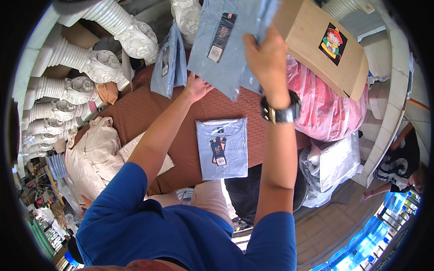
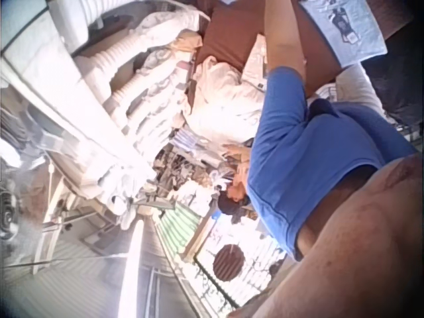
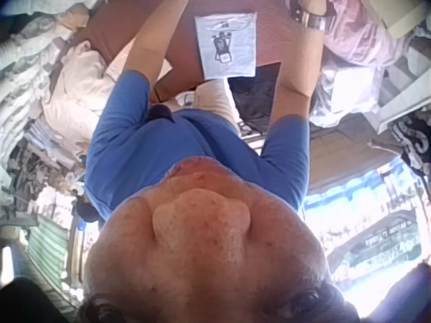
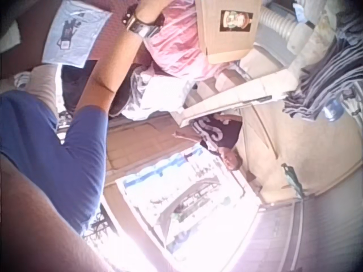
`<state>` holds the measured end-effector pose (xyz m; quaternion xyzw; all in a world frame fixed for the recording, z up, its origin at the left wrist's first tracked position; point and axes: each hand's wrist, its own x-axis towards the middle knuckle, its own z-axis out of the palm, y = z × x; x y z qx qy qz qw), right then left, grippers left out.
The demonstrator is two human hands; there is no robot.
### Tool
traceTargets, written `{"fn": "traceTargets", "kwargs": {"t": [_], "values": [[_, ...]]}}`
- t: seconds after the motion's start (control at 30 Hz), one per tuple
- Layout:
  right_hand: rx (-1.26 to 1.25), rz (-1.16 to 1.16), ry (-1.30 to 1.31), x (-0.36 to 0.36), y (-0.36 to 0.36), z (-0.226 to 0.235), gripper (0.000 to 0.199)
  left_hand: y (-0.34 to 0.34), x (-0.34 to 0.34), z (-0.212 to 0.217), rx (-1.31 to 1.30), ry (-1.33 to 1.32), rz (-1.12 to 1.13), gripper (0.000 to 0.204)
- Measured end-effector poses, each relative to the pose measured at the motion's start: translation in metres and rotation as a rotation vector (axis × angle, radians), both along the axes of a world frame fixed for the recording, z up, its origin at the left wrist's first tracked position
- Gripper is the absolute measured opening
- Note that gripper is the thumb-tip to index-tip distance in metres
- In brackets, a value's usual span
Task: The person packages clothing items by folding them, placing them into plastic bags, sealing the bags, and organizing the sealed packages into stacks on a table.
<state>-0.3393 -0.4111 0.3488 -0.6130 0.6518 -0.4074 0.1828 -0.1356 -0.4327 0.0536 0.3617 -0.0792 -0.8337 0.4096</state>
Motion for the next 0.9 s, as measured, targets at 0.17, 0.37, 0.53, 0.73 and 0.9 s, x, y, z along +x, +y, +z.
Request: {"fn": "traceTargets", "kwargs": {"t": [0.17, 0.37, 0.53, 0.73, 0.9], "values": [[-0.100, -0.047, 0.335, 0.055, -0.047, -0.025, 0.029, 0.001, 0.007, 0.008, -0.017, 0.098, 0.021, 0.115], [-0.123, 0.000, 0.402, 0.085, -0.084, -0.029, 0.031, -0.007, -0.003, 0.015, 0.016, 0.087, 0.029, 0.112], [-0.064, 0.029, 0.373, 0.059, -0.099, -0.034, 0.042, -0.015, -0.022, 0.014, -0.010, 0.059, 0.121, 0.056], [-0.168, -0.060, 0.460, 0.027, -0.091, -0.019, 0.046, -0.018, -0.026, 0.017, -0.002, -0.197, 0.214, 0.062], [-0.093, -0.059, 0.372, 0.007, -0.064, 0.032, 0.045, -0.044, -0.051, 0.060, 0.195, -0.134, 0.267, 0.075]]}}
